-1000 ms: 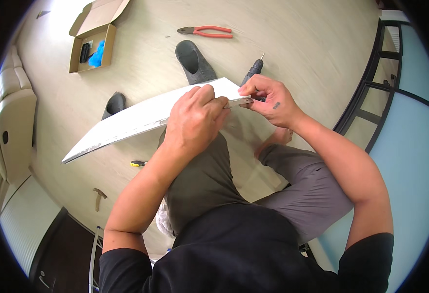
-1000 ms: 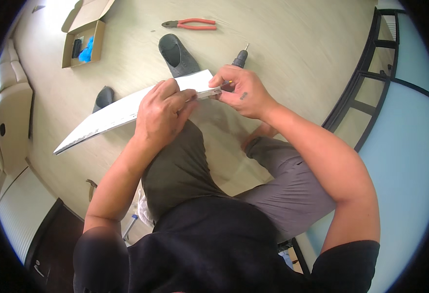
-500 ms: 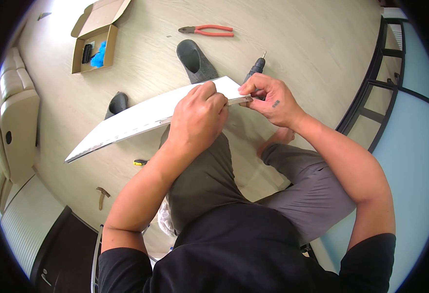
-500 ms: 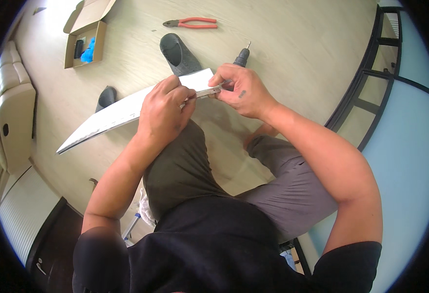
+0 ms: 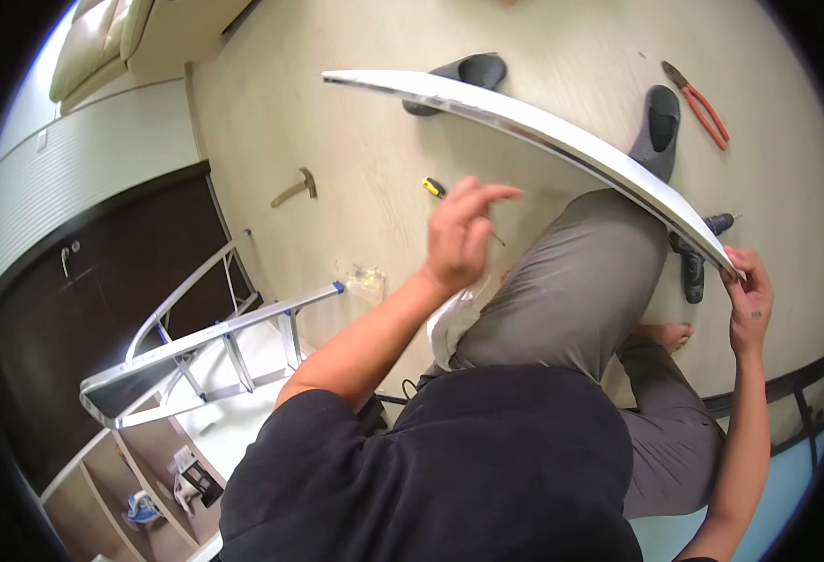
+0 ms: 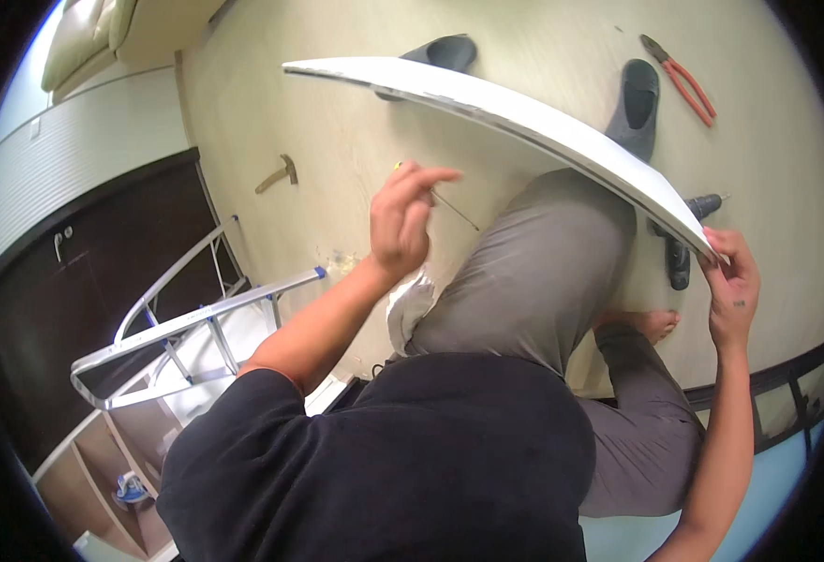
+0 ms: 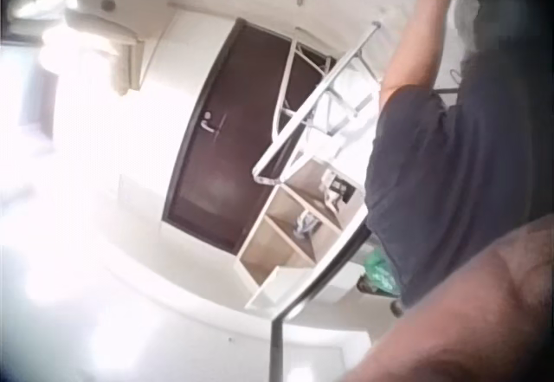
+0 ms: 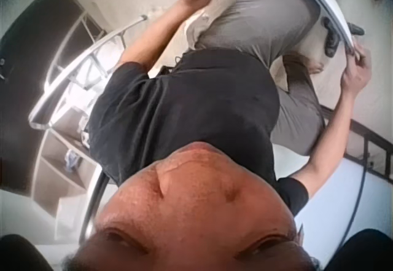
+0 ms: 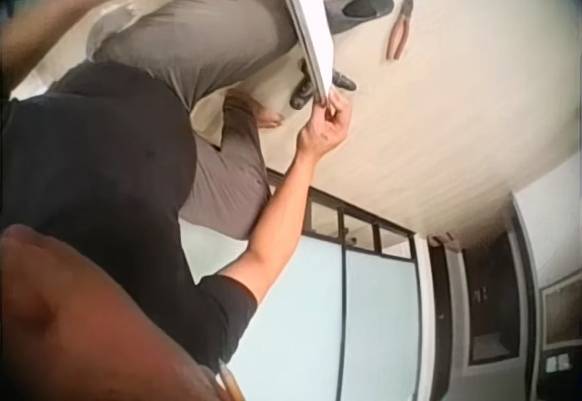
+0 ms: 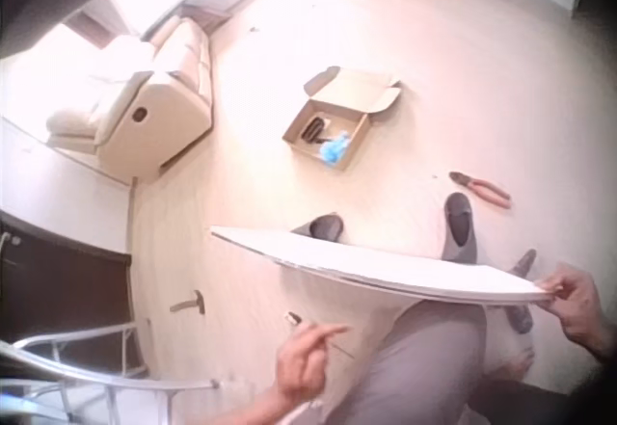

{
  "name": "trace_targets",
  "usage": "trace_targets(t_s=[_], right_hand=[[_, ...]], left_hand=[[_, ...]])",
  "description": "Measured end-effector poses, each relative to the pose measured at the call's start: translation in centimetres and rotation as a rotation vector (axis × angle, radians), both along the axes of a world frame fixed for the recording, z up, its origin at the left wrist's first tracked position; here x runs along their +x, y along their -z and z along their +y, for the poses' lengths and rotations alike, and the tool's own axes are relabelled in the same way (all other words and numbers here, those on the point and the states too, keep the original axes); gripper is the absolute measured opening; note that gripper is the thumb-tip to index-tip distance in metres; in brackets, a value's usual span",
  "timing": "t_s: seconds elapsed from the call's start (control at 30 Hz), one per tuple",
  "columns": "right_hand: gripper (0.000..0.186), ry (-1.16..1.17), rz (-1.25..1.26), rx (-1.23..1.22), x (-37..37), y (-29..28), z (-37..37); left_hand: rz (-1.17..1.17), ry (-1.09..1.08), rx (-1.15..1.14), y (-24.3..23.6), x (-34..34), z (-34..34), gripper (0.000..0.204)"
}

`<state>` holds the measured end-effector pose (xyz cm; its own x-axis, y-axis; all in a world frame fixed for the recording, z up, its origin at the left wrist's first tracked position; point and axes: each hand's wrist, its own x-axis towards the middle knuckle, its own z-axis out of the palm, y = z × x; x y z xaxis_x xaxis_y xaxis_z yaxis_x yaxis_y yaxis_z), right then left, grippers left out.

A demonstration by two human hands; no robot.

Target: The person uses a drill to make holes in a curved metal rail attached to a white panel, then picks up a bag of screws and a screwdriver to begin fastening the rail.

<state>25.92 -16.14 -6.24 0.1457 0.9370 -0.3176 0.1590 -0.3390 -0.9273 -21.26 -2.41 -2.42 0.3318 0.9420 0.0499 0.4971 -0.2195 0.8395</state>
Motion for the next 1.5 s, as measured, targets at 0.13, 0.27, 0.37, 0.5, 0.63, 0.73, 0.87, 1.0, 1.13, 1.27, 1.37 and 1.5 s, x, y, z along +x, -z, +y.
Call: trace_targets(t_s=[0.13,0.27,0.37,0.5,0.63,0.73,0.87,1.0,1.13,1.27,1.37,1.5], right_hand=[[0.019,-0.066,-0.08,0.007,0.4,-0.2,1.2],[0.018,-0.056,-0.095,-0.04,1.9,0.2,1.6],[0.018,-0.073,-0.123,-0.057,3.4,0.3,0.7],[0.019,-0.097,-0.142,-0.058,3.2,0.5,0.1],[0.016,-0.03,-0.129,-0.052,3.9,0.8,0.1],[0.017,-0.055,-0.171,-0.06,5.4,1.2,0.9],[0.02,-0.05,-0.167,-0.071,6.7,1.7,1.2],[0.019,-0.016,-0.131,-0.142,7.8,1.4,1.1],[0.019,0.062,-0.094,-0.164,9.3,2.4,0.1],[0.02,0.07,-0.299,-0.268,7.9,1.3,0.3],[0.026,-0.053,-0.367,-0.296,7.7,-0.8,0.9],[0.032,0.111,-0.252,-0.225,6.3,2.0,-0.9]], left_hand=[[0.497,-0.263,-0.288,14.4,-15.5,-5.5,0.04],[0.826,-0.25,-0.765,21.8,-20.7,-10.0,0.038],[0.827,-0.367,-0.751,24.6,-19.8,-13.0,0.024],[0.842,-0.535,-0.777,26.4,-20.9,-14.6,0.012],[0.863,-0.635,-0.782,27.1,-24.5,-14.7,0.016],[0.758,-0.642,-0.72,27.7,-27.0,-14.8,0.023],[0.88,-0.752,-0.584,28.3,-33.3,-14.8,0.051],[0.992,-0.936,-0.761,28.3,-42.0,-16.6,0.069],[0.961,-1.051,-0.813,28.9,-49.1,-18.4,0.073],[0.89,-1.02,-0.875,31.0,-52.0,-21.2,0.075],[0.778,-1.039,-0.96,34.4,-51.6,-24.4,0.075],[0.72,-1.094,-0.979,35.0,-60.0,-19.8,0.073]])
